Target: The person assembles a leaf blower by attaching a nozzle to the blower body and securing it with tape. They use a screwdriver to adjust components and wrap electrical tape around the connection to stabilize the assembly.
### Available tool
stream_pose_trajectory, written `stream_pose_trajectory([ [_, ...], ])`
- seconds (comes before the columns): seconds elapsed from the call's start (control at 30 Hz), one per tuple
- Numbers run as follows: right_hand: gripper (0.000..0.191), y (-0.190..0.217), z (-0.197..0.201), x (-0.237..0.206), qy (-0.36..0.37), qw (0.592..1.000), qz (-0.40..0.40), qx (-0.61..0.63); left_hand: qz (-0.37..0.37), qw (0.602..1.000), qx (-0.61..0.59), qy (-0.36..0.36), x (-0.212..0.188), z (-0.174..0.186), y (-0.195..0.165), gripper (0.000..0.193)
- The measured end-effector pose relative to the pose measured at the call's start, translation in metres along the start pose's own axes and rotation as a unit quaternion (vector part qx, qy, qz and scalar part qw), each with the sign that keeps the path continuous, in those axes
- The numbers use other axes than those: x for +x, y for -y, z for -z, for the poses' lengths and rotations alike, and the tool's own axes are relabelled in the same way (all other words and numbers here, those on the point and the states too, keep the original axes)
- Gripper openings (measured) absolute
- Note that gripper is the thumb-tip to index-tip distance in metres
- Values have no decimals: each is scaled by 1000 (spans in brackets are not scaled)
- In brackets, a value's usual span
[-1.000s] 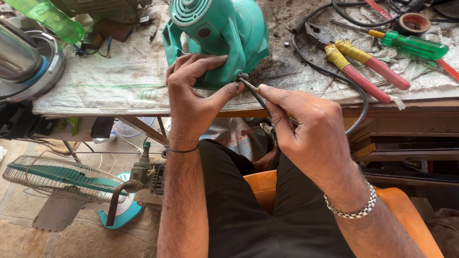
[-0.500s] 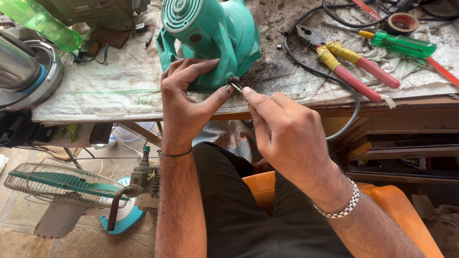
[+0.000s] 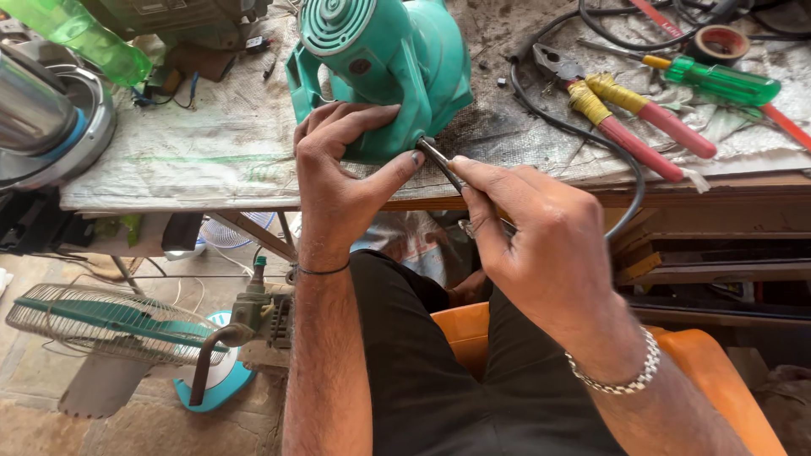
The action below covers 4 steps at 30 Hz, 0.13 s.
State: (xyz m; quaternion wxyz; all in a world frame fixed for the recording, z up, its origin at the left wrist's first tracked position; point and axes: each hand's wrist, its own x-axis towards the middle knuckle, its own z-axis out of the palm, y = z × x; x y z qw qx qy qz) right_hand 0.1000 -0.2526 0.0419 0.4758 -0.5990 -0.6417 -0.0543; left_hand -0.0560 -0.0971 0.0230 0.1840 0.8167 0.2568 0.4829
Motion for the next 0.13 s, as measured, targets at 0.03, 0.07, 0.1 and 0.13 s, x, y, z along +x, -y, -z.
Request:
stream_pose_trajectory([
  [0.03,23,-1,-2,0,-2,1000,-6,10,1,1000,0,2,1,-1,0,42],
  [0.07,23,-2,-3,0,-4,1000,-3,8,3,1000,2,3,1,0,-1,42],
  [0.1,22,-2,-3,0,-6,1000,0,7,5,1000,6,4,1,1,-1,41],
  [0.13,22,-3,-3,-1,-7,1000,3,7,3,1000,8,3,1,1,-1,41],
])
